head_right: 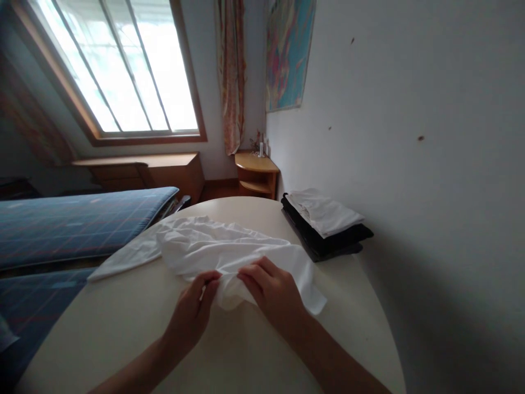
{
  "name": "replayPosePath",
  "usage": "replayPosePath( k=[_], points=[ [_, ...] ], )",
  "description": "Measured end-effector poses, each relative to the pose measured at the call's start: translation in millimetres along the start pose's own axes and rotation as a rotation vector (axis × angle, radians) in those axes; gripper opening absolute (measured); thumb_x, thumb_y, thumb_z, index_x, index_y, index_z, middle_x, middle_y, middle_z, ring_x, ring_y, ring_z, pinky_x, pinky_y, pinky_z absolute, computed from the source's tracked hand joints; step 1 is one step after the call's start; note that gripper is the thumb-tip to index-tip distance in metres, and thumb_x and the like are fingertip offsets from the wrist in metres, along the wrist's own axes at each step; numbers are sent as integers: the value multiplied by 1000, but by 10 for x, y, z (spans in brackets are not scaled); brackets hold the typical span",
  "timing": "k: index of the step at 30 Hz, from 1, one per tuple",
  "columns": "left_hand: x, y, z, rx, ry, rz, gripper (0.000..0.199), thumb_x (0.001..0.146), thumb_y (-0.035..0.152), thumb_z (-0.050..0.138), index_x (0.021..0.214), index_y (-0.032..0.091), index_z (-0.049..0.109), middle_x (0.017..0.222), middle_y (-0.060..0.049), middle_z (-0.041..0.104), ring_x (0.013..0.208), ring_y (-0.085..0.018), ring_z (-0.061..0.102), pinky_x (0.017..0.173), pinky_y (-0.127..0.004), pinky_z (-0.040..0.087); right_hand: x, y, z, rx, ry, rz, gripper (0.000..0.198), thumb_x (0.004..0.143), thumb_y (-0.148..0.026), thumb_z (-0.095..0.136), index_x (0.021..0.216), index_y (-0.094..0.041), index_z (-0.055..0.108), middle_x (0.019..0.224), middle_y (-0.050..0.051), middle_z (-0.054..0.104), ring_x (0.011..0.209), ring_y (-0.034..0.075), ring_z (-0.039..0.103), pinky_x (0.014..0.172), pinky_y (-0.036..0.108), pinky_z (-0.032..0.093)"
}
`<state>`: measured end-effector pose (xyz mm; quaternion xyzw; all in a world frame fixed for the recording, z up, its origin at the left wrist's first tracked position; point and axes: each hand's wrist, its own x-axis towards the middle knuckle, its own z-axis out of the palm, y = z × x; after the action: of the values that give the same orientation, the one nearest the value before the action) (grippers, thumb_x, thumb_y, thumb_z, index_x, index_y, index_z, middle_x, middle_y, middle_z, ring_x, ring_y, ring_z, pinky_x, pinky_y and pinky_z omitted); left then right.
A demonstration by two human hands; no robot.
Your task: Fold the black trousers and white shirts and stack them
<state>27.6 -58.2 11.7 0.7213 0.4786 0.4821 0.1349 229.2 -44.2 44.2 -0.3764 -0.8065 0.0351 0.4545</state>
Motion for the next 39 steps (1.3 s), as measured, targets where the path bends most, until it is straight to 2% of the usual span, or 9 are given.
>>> replayPosePath(
  k=[2,7,12,17,25,28,31,36,39],
  points=[
    [-48,34,40,51,-19,33,15,94,34,51,99,21,58,84,-3,70,73,-17,67,68,-28,53,-5,-20,-1,6,9,-6,15,99,-27,56,96,-21,69,86,2,68,75,12,67,69,20,53],
    [-91,92,142,204,-37,50,32,74,37,73,91,23,50,73,1,65,65,-19,64,60,-27,48,-43,-116,22,25,-4,-25,16,99,-27,56,96,-21,70,83,2,69,70,11,66,65,19,52],
    [-54,103,124,324,-47,87,16,78,24,59,79,25,44,64,3,60,58,-18,61,60,-27,44,-91,-168,72,30,-42,-72,16,98,-25,55,100,-21,70,85,2,70,70,10,66,66,19,53],
    [-70,92,28,366,-100,168,16,74,17,49,88,24,46,69,0,61,64,-20,62,64,-30,45,-80,-106,50,-20,-32,-80,17,99,-25,54,99,-20,70,84,2,70,70,10,67,65,18,52],
    [33,0,-9,502,-315,-92,21,70,10,52,86,24,47,84,-5,65,87,-24,62,80,-34,48,-17,148,-169,-208,71,-94,15,99,-27,56,100,-22,71,89,2,71,77,12,69,70,20,53],
    [107,-54,-76,523,-335,-120,22,71,8,53,87,23,50,90,-6,66,95,-25,61,85,-35,48,7,266,-254,-267,105,-73,14,99,-28,57,99,-22,70,89,2,70,79,13,68,73,21,54],
    [181,-148,-188,536,-264,-111,22,72,10,53,89,23,52,91,-6,67,95,-25,62,86,-36,48,33,385,-350,-307,169,-45,13,98,-27,58,98,-20,69,87,2,69,78,13,68,77,23,54],
    [326,-251,-462,548,34,-1,13,75,16,47,86,23,49,79,-4,63,78,-23,62,75,-33,48,49,486,-471,-330,253,0,12,96,-28,60,94,-21,69,86,3,69,77,14,67,74,24,53],
    [414,-208,-684,468,80,4,6,76,21,44,81,23,48,73,-1,61,68,-19,60,69,-30,46,67,438,-502,-315,271,45,15,97,-32,59,91,-22,68,85,3,69,75,15,66,73,26,53]
  ],
)
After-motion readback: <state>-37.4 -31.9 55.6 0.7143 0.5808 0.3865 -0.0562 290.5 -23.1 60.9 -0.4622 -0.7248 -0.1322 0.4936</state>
